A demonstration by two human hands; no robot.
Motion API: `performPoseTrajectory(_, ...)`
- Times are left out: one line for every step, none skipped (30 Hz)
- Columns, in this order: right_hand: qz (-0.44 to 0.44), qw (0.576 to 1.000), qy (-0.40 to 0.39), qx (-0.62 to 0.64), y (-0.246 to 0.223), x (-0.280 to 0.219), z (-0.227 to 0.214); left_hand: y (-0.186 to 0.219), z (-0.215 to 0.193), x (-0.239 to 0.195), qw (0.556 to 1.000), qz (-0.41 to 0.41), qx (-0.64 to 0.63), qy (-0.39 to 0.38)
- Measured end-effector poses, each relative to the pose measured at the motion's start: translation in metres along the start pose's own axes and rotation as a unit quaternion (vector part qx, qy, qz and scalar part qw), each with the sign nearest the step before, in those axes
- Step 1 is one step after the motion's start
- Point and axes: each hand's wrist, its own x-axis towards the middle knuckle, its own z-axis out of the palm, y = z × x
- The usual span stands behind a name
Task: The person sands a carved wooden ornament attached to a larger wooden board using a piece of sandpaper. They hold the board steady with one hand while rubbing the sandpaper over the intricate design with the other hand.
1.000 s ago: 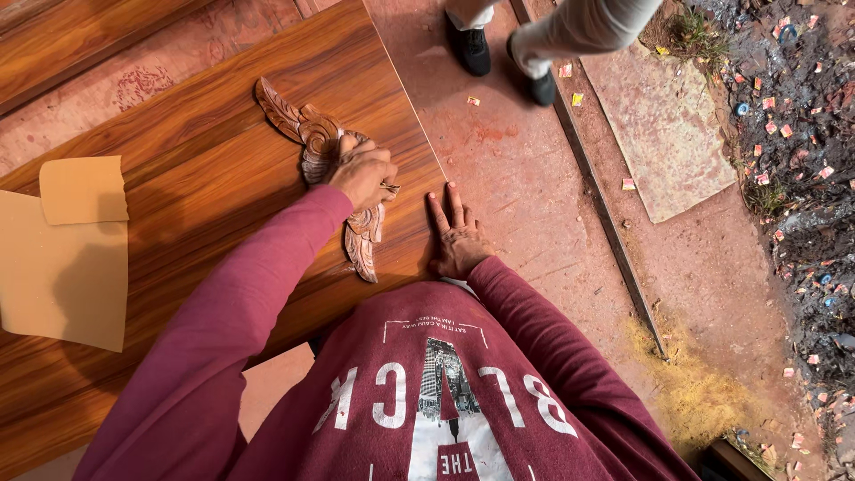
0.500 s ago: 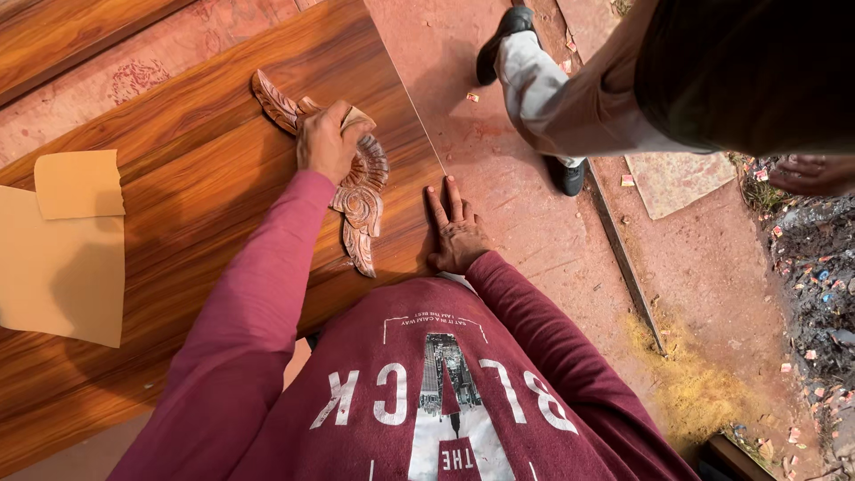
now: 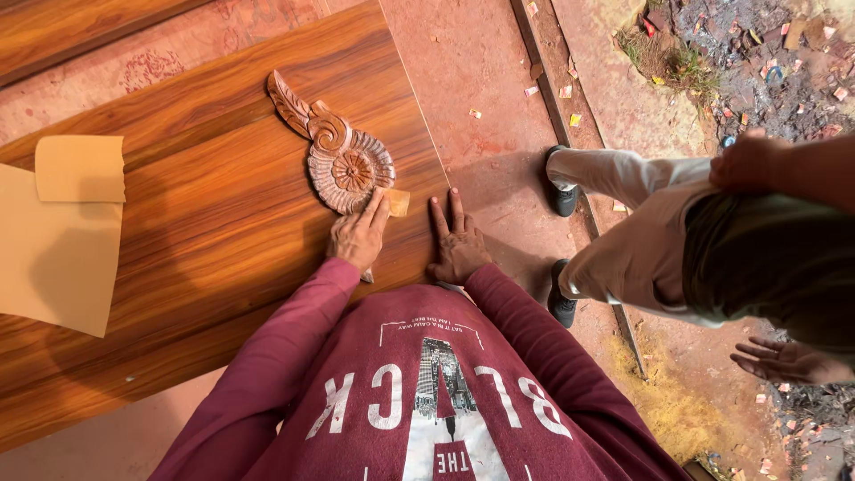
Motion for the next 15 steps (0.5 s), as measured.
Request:
performPoseTrajectory(0.001,1.000,0.003,-0.009,0.001,0.001,0.002,0.001,0.011,0.004,1.000,-0.015,0.004,-0.006)
performPoseTrajectory(0.002,1.000,0.005,-0.017,0.002,0.005,0.002,-0.001,0.020,0.006,0.999,-0.030,0.008,-0.013)
performPoseTrajectory(0.009,1.000,0.001,-0.023,0.002,-0.002,0.006,0.001,0.024,-0.003,1.000,-0.026,0.010,0.000)
performPoseTrajectory(0.014,1.000,-0.009,-0.015,0.000,-0.013,0.010,0.001,0.024,-0.012,1.000,-0.021,0.011,0.012)
performPoseTrajectory(0.010,1.000,-0.005,-0.015,-0.001,-0.007,0.004,-0.005,0.026,-0.002,0.999,-0.016,0.020,0.041)
performPoseTrajectory(0.007,1.000,0.000,-0.015,-0.004,-0.004,-0.003,-0.002,0.024,-0.002,0.999,-0.005,0.020,0.043)
performPoseTrajectory(0.020,0.999,-0.018,-0.029,-0.008,0.003,-0.011,-0.001,0.019,-0.001,0.998,0.011,0.025,0.050)
performPoseTrajectory(0.034,0.998,-0.034,-0.043,-0.011,0.008,-0.016,-0.005,0.018,0.007,0.998,0.027,0.030,0.056)
performPoseTrajectory(0.056,0.995,-0.071,-0.051,-0.013,-0.003,-0.008,-0.003,0.021,0.008,0.996,0.012,0.011,0.088)
performPoseTrajectory(0.037,0.998,-0.039,-0.040,-0.010,0.000,-0.004,-0.005,0.029,0.020,0.993,-0.003,-0.008,0.120)
performPoseTrajectory(0.021,0.999,-0.017,-0.026,-0.004,0.004,0.000,0.002,0.032,0.014,0.989,-0.022,-0.031,0.143)
performPoseTrajectory(0.006,1.000,0.006,-0.012,-0.001,-0.001,0.006,0.012,0.027,-0.008,0.991,-0.023,-0.049,0.121)
performPoseTrajectory(0.017,0.999,-0.019,-0.024,-0.001,0.000,0.004,0.008,0.020,-0.006,0.991,-0.019,-0.057,0.120)
performPoseTrajectory(0.029,0.998,-0.043,-0.036,-0.003,-0.007,0.002,0.006,0.013,0.000,0.991,-0.015,-0.064,0.119)
performPoseTrajectory(0.043,0.996,-0.063,-0.044,-0.006,-0.005,-0.002,0.000,0.009,0.015,0.993,-0.053,-0.076,0.072)
